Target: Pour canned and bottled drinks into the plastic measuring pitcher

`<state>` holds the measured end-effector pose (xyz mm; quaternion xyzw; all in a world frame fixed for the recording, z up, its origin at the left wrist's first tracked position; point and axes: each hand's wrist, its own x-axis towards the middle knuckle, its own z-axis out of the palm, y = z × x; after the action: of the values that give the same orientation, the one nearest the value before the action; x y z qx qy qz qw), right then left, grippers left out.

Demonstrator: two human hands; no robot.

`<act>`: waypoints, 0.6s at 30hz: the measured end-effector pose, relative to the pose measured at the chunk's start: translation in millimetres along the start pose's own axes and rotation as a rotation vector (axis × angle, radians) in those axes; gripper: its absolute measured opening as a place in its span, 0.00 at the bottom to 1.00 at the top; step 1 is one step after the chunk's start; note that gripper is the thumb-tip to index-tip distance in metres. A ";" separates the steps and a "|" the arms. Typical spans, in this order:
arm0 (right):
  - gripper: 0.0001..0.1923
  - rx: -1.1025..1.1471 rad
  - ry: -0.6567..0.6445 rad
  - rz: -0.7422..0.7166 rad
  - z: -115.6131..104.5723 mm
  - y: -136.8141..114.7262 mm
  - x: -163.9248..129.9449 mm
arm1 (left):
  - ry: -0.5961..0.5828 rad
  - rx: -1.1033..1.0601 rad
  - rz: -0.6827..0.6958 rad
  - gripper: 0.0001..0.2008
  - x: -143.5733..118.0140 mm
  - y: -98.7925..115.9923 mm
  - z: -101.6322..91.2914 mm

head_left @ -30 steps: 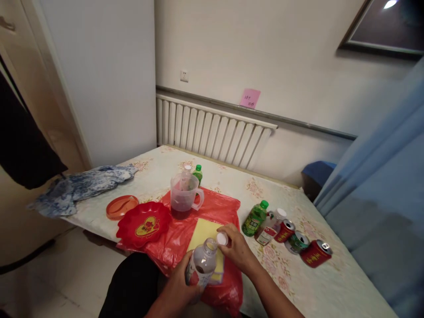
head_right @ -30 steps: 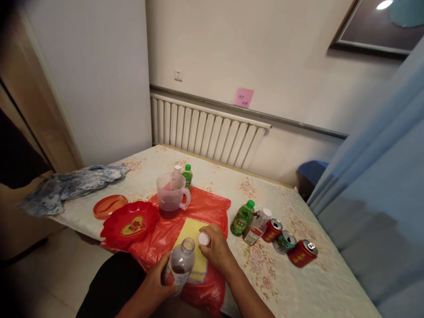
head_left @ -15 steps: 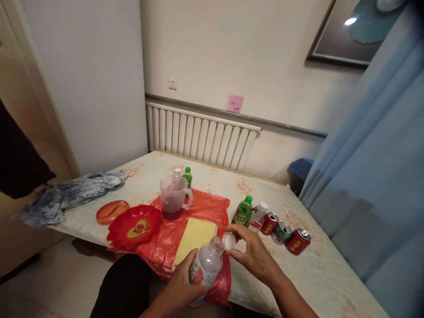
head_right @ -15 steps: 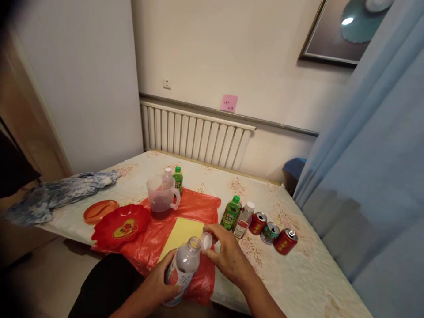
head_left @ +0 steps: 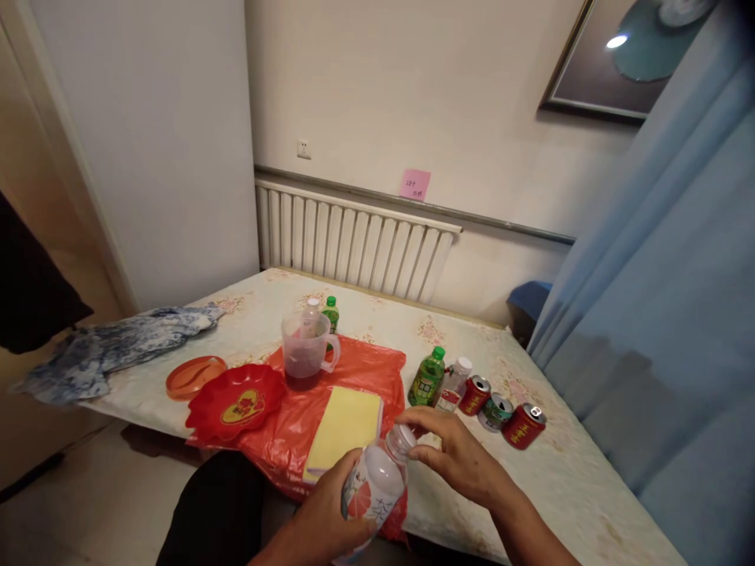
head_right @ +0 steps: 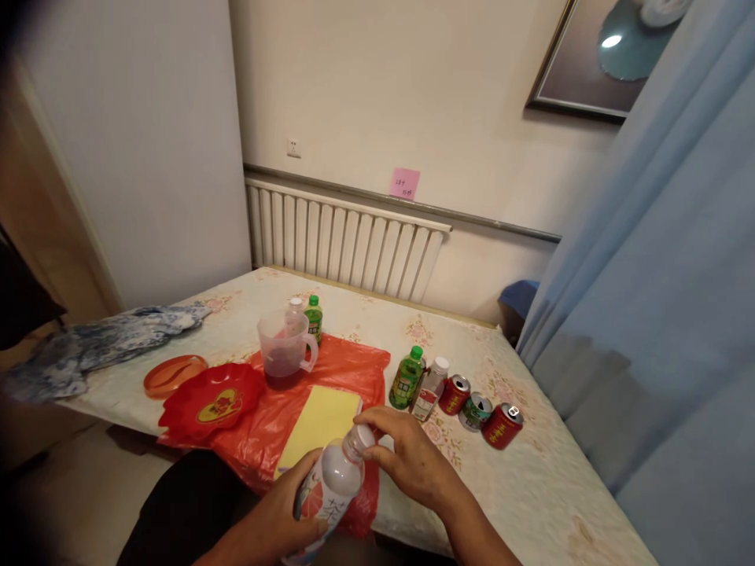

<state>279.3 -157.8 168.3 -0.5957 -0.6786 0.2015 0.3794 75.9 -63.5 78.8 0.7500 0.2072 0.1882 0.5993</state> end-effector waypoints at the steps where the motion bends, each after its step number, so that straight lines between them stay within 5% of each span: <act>1: 0.16 -0.004 -0.010 -0.005 -0.6 -0.8 0.5 | -0.005 0.008 -0.002 0.34 -0.5 0.5 -0.5; 18: 0.15 -0.008 -0.121 0.025 -4.4 -11.9 8.5 | -0.008 0.068 0.005 0.33 -3.9 -13.2 -4.8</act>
<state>274.8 -152.9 182.0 -0.5925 -0.6936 0.2391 0.3327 68.9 -59.0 66.9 0.7710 0.2093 0.1796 0.5740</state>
